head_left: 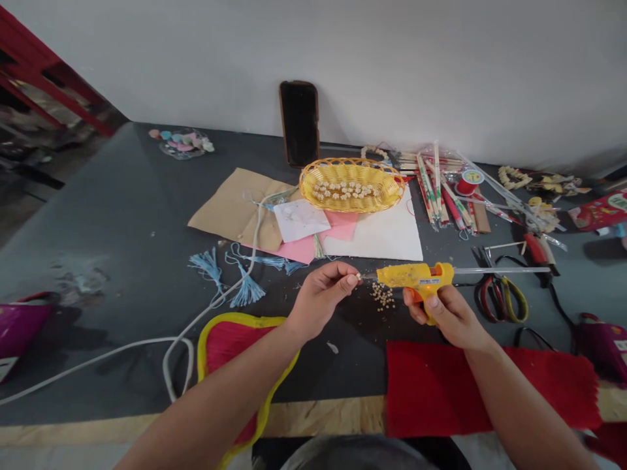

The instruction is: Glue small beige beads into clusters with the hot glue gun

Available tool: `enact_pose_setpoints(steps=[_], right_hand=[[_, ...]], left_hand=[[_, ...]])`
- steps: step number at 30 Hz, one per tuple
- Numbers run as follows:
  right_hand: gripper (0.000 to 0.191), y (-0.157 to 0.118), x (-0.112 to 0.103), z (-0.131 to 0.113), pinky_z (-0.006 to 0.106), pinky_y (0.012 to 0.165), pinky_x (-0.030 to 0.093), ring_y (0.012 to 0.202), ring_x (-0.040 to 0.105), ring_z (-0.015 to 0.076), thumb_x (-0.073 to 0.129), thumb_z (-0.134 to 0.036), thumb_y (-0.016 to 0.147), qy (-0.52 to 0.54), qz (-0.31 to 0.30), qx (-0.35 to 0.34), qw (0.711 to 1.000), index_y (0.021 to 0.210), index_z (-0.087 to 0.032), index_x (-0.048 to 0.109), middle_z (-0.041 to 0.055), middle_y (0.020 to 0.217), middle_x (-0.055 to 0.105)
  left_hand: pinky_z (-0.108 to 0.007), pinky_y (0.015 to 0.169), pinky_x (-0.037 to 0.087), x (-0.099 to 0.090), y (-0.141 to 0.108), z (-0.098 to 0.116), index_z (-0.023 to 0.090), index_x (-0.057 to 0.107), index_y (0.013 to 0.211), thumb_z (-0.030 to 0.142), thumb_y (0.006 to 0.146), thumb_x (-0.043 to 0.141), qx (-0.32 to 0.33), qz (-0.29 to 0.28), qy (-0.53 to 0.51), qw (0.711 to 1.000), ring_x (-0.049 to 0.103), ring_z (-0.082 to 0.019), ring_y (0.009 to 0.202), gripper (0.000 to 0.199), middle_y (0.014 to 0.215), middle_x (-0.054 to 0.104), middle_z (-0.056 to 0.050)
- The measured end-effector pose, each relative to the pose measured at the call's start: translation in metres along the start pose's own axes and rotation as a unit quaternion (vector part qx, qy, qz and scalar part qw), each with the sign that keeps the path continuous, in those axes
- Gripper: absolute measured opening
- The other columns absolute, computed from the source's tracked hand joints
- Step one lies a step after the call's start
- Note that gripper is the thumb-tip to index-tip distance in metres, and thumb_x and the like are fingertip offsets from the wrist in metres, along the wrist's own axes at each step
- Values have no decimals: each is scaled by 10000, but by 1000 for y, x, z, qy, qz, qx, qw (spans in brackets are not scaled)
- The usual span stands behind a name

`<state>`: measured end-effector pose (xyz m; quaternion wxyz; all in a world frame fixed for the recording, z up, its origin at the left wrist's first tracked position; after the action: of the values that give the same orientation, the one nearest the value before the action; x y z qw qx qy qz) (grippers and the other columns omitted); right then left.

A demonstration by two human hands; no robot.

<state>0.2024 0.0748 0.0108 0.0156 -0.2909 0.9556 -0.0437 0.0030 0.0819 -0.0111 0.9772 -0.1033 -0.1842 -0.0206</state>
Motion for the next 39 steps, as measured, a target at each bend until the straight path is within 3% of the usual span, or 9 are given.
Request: enact_pose_setpoints(steps=[39], right_hand=[[373, 2, -1, -2, 275, 529, 288, 555, 386, 116, 407, -530, 965, -30, -8, -18, 999, 933, -187, 549, -11, 658, 461]], left_hand=[[-216, 556, 315, 1, 0, 1, 148, 657, 735, 391, 716, 770, -1, 1, 5, 1000, 422, -86, 592, 269, 628, 559, 16]])
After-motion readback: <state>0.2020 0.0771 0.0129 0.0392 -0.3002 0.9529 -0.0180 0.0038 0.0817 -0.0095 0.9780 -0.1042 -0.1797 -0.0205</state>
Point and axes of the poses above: each hand's wrist, its own y-axis towards the middle knuckle, its own x-axis out of the palm, z = x × y, the point moved 7 cm from there along y, towards the middle knuckle
